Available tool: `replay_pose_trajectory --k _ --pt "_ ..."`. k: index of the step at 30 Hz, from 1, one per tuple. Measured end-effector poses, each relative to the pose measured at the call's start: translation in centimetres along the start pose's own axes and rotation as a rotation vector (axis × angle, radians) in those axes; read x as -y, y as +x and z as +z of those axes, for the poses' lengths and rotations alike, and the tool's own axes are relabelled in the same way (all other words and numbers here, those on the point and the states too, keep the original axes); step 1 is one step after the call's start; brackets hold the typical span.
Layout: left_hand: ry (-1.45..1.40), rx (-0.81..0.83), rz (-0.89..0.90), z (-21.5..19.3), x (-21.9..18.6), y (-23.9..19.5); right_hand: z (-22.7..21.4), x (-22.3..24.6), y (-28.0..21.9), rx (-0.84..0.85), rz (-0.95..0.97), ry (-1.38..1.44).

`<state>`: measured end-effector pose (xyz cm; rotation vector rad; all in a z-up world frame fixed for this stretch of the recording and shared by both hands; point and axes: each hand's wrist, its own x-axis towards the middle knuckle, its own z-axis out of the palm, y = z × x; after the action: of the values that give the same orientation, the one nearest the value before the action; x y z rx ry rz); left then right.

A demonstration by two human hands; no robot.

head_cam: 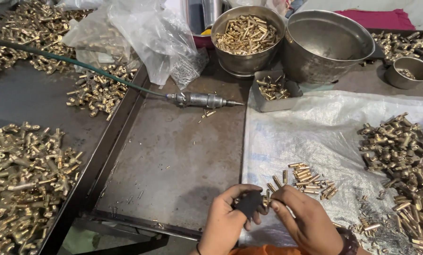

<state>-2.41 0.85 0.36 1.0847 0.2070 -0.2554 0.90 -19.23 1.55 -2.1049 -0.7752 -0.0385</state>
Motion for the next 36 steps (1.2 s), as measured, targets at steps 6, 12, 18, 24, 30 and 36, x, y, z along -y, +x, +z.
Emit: replay_pose_trajectory --k 6,12,18,24,30,36 --pt "0.195 -0.005 0.126 0.1 0.0 -1.0 2.3 -3.8 -1.4 -0.001 0.61 0.665" --pt "0.727 -0.053 0.642 -0.2 -1.1 -1.7 1.9 -4.1 -0.5 0.085 0.755 1.071" --pt "0.009 -0.132 0.52 -4.5 0.6 1.9 1.8 -2.3 1.5 0.11 0.77 0.918" --pt "-0.71 -0.571 0.517 -17.0 -8.9 6.8 4.7 -9.4 1.0 -0.093 1.026 0.978" --pt "-0.507 -0.697 0.983 -29.4 -20.9 13.8 7.1 -17.9 -1.3 -0.147 0.88 0.903" --pt "0.182 -0.854 0.856 -38.4 -23.5 20.2 8.4 -22.1 -2.2 -0.097 0.854 0.54"
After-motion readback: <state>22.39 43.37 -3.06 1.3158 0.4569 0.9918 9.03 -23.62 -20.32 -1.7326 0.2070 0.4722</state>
